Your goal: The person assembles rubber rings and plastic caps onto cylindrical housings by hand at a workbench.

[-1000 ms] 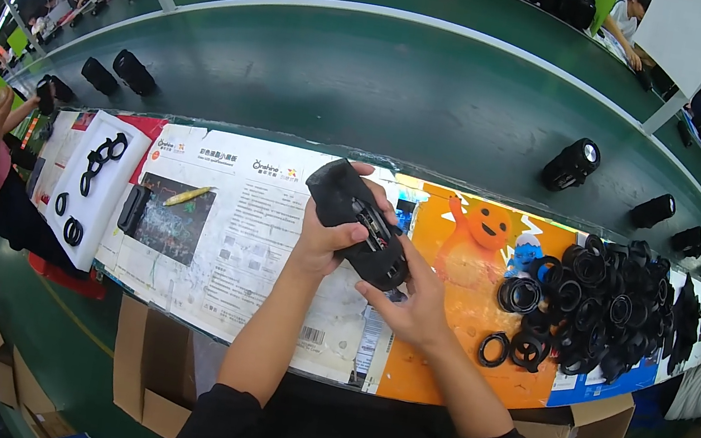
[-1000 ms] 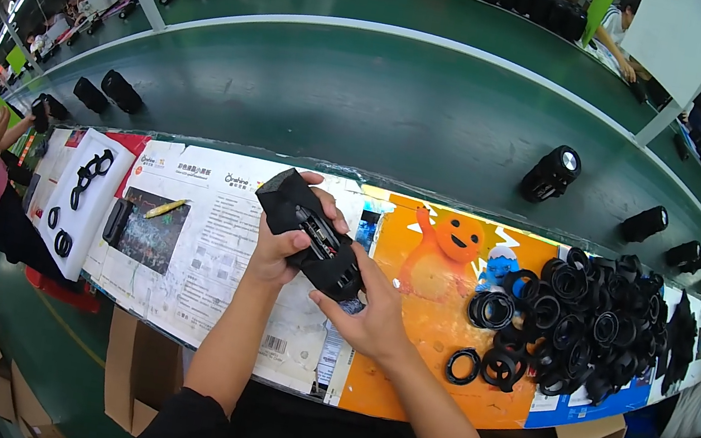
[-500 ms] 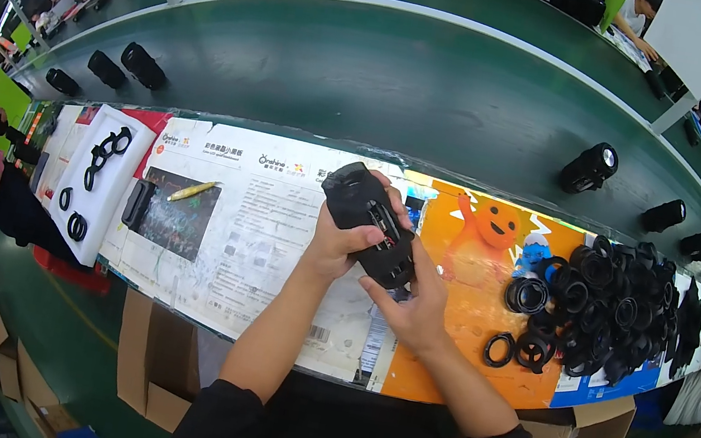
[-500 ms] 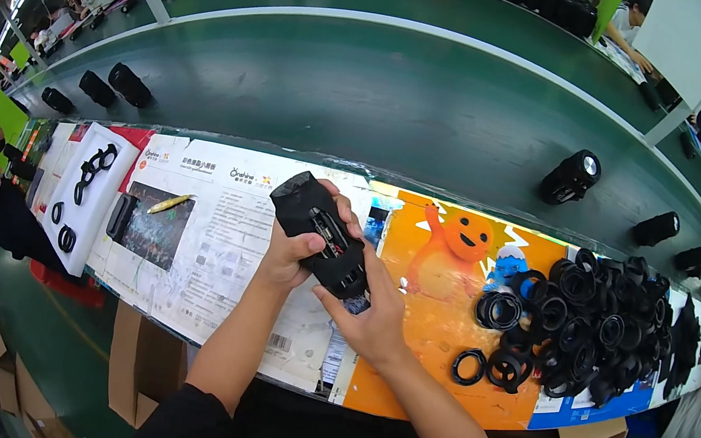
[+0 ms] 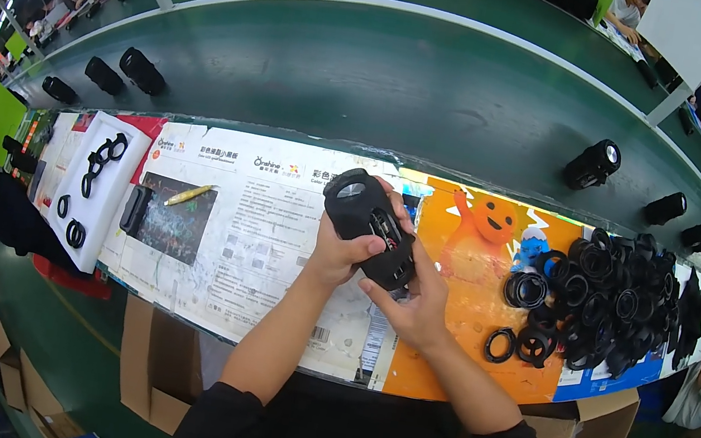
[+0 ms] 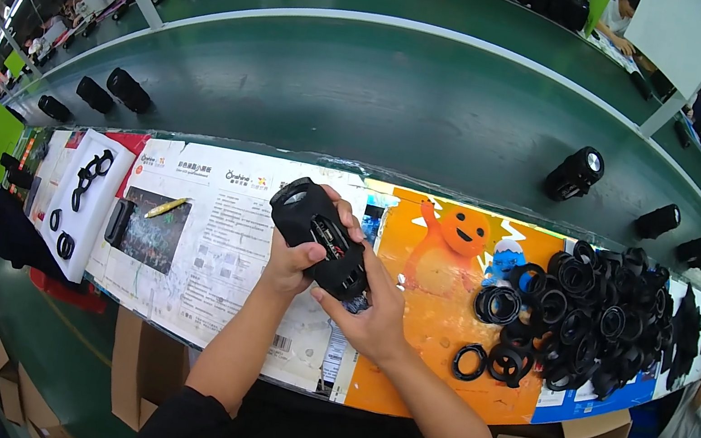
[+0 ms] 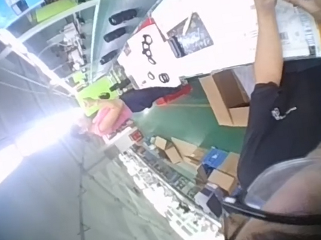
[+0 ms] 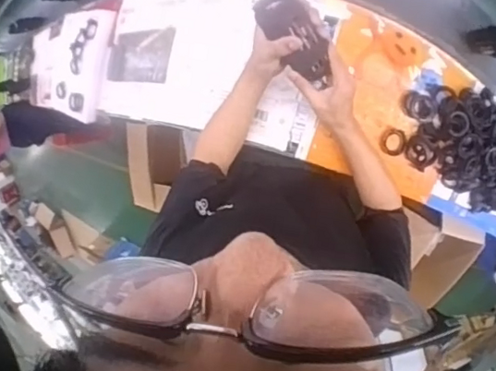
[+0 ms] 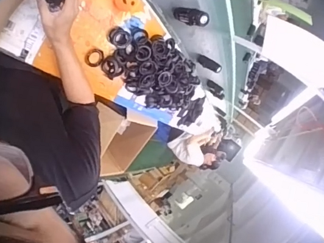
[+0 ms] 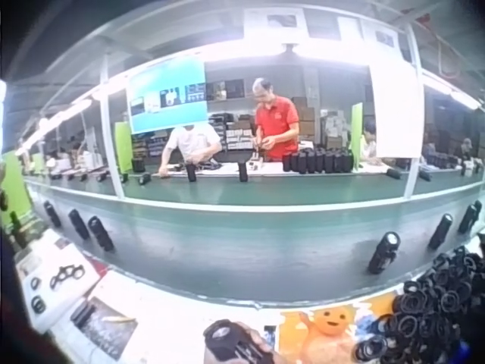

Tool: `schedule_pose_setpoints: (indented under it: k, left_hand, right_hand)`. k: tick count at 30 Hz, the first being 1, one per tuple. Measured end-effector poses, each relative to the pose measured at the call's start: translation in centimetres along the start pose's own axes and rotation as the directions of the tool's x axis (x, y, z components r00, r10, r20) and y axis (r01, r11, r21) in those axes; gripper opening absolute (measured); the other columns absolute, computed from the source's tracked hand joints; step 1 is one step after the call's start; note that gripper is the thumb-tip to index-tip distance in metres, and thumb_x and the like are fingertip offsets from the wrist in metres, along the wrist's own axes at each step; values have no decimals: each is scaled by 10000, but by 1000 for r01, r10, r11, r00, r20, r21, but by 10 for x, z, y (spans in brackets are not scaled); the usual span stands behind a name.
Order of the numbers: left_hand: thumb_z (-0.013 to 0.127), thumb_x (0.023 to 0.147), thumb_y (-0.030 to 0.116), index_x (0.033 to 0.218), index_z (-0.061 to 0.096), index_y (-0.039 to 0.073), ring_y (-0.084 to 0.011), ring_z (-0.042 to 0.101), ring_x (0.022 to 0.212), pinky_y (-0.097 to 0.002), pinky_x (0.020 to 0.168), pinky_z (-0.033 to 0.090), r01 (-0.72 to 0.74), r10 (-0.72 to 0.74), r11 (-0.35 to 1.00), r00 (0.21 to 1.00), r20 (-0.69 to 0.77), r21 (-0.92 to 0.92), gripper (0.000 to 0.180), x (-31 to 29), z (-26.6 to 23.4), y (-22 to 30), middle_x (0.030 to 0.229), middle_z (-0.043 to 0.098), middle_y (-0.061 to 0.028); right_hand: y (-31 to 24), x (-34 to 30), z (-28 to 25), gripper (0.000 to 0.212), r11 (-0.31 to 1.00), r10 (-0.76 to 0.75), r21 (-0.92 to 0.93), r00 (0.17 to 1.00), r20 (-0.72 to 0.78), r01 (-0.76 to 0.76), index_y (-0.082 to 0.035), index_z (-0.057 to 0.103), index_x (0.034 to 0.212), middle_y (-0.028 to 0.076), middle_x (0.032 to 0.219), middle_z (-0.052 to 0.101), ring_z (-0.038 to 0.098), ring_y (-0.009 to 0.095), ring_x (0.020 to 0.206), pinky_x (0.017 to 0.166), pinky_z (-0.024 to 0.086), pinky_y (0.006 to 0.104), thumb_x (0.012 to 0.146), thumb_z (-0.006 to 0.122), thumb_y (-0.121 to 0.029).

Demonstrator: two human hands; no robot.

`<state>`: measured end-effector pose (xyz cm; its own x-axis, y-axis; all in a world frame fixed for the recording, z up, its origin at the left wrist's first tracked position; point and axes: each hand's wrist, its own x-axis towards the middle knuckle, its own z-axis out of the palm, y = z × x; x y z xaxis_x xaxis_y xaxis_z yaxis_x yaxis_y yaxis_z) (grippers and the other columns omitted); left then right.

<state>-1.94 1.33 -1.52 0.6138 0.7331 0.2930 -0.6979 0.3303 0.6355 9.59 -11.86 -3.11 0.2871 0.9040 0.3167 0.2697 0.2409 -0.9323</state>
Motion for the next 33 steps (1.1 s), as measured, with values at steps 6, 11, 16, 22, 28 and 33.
schedule_pose_setpoints:
  k: [6,11,16,22,28,33]
  left_hand:
    - [936,846,107,1398,577,41,-271,754,1106,-428,1014,640,22,-22,1000,999,-24,2,662,-4,3,2,1184,698,-123]
    - [917,870,183,1360,579,52,-279,740,1076,-433,978,643,81,-71,993,991,-110,89,610,1,-4,0,1154,695,-136]
    - [902,867,148,1332,603,39,-257,746,1035,-415,947,644,97,-69,979,985,-158,181,563,4,-11,1,1135,712,-126]
    - [919,855,154,1298,631,38,-246,748,1017,-384,926,626,106,-57,947,984,-167,302,541,2,-17,2,1103,739,-113]
    - [975,753,699,1392,603,46,-263,760,1042,-390,914,648,126,-96,919,991,-96,373,987,8,-18,1,1121,721,-117]
    - [952,826,649,1377,539,80,-282,769,1034,-407,906,659,95,-88,954,995,-38,284,893,9,-23,-2,1158,732,-151]
  right_hand:
    - [-5,-4,-3,883,990,114,71,991,67,-119,112,427,1619,188,1468,625,660,230,1335,1139,554,380,932,937,-107]
    - [-16,5,-1,840,983,166,-92,983,79,-159,62,476,1593,200,1366,686,715,266,1268,1068,579,391,955,926,-246]
    - [-25,14,-16,711,950,101,-307,989,108,-64,4,559,1570,285,1408,677,623,453,1345,1179,476,525,1015,819,-356]
    - [-43,2,-117,223,687,-53,-727,997,-51,0,-76,784,1196,147,1249,718,642,388,1211,1090,504,502,973,772,-79]
    - [-48,-16,-195,232,328,29,-942,997,-69,-75,-58,824,1143,103,1184,686,585,325,1203,1027,450,464,916,782,-79]
    - [-48,-4,-209,88,130,130,-991,991,-17,-34,-51,795,975,127,1110,753,679,333,1107,968,508,450,905,752,-85]
